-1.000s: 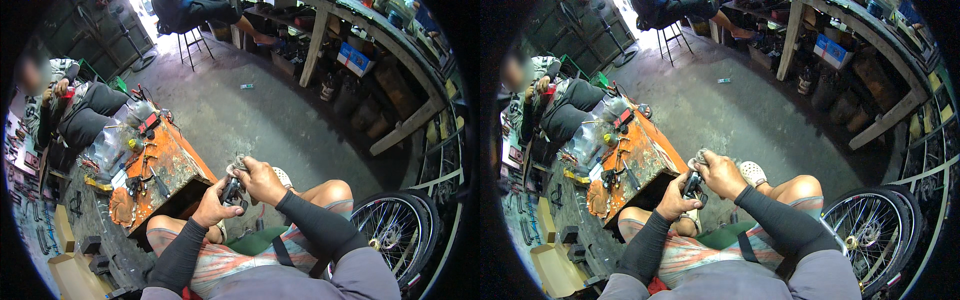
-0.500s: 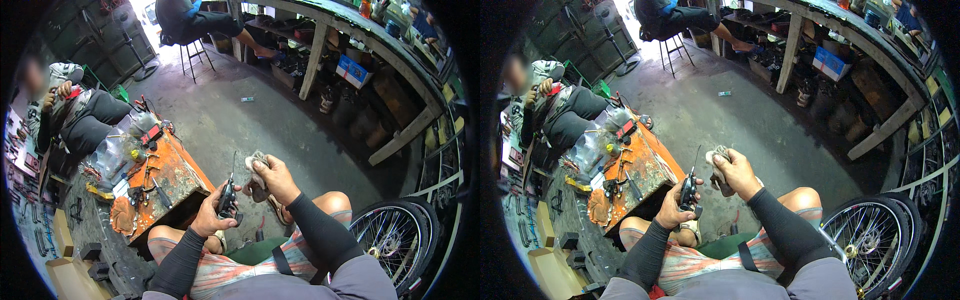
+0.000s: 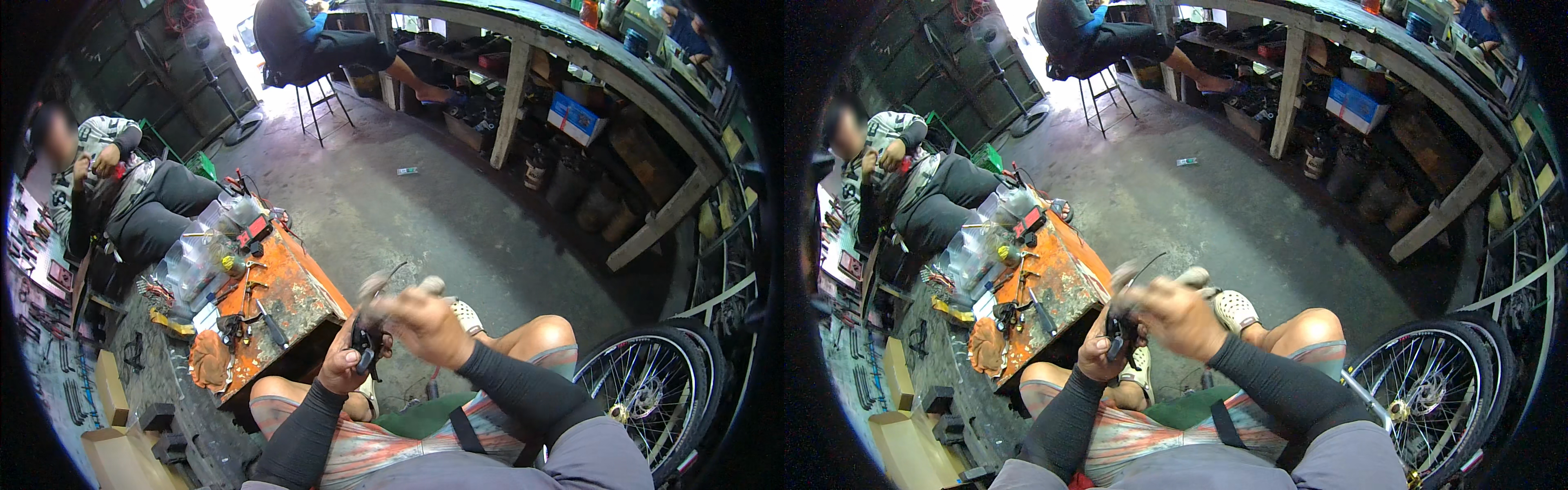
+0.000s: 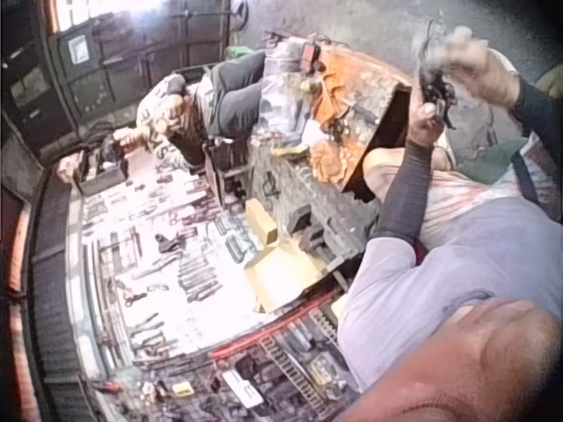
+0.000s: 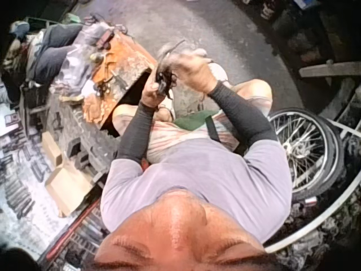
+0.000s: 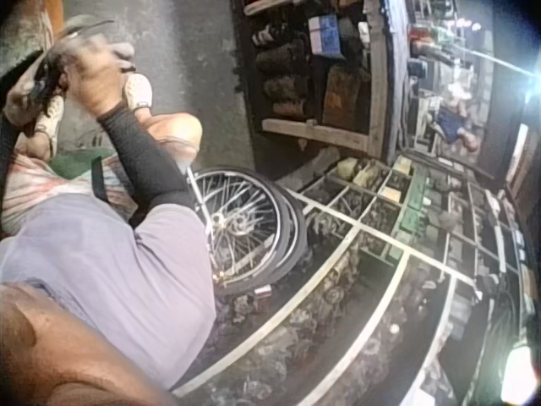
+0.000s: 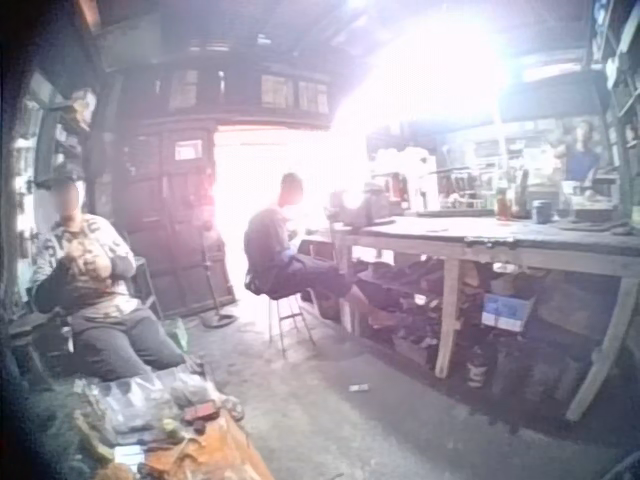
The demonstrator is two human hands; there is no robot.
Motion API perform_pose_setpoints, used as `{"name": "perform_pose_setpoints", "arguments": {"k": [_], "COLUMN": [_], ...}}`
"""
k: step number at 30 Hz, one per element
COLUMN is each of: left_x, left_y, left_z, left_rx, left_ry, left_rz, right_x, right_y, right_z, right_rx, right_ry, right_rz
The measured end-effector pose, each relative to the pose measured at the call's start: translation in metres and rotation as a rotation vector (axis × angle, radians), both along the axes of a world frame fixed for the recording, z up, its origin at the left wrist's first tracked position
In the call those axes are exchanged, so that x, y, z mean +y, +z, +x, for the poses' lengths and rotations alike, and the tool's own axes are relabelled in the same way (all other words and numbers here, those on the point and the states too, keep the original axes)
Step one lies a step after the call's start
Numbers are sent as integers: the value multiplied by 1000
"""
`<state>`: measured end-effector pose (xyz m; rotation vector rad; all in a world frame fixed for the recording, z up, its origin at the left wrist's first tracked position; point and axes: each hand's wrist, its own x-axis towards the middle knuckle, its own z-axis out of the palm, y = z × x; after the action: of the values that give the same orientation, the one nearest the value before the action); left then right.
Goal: The person sits in a workshop and uses a rag and a screwdriver to clean and adjust a bicycle brake lever. The person wipes the lever repeatedly and manipulates the cable and housing while seated.
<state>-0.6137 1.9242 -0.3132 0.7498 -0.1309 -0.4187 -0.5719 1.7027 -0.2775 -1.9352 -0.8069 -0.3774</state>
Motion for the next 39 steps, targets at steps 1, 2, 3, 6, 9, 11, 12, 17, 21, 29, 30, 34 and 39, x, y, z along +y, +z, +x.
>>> {"name": "perform_pose_setpoints", "arguments": {"k": [1, 2, 3, 6, 9, 11, 12, 17, 21, 29, 30, 34, 39], "left_x": [-2, -4, -3, -4, -5, -1, 6, -5, -7, 4, 14, 0, -2], "left_y": [-4, -7, -8, 1, -15, -23, -27, -20, -50, -46, -58, -43, -35], "left_z": [-5, -11, -12, -6, -9, -6, 0, 4, 2, 6, 1, 8, 6], "left_rx": [48, 101, 99, 82, 208, 315, 321, 244, 208, 176, 217, 263, 308], "left_ry": [36, 65, 93, -79, 31, 69, -6, 32, 364, 280, 327, 264, 169], "left_rz": [-5, -6, 121, -63, -222, -347, -446, -264, -169, -73, -198, -229, -47], "right_x": [9, 15, 15, 5, 17, 18, 16, 3, 31, 39, 37, 23, 39], "right_y": [5, 7, -4, -14, -8, -10, -10, -9, -24, -35, -32, -25, -32], "right_z": [-10, -19, -11, 15, -8, 2, 11, 18, -24, -31, -20, -6, -27], "right_rx": [11, 27, -32, 89, 89, 96, 101, 114, 104, 23, 2, 32, -43], "right_ry": [18, 31, -10, -181, -122, -199, -238, -197, -28, 93, 109, -78, 188], "right_rz": [-50, -96, -51, -221, -29, 81, 135, 19, -220, -156, -122, -249, -181]}}
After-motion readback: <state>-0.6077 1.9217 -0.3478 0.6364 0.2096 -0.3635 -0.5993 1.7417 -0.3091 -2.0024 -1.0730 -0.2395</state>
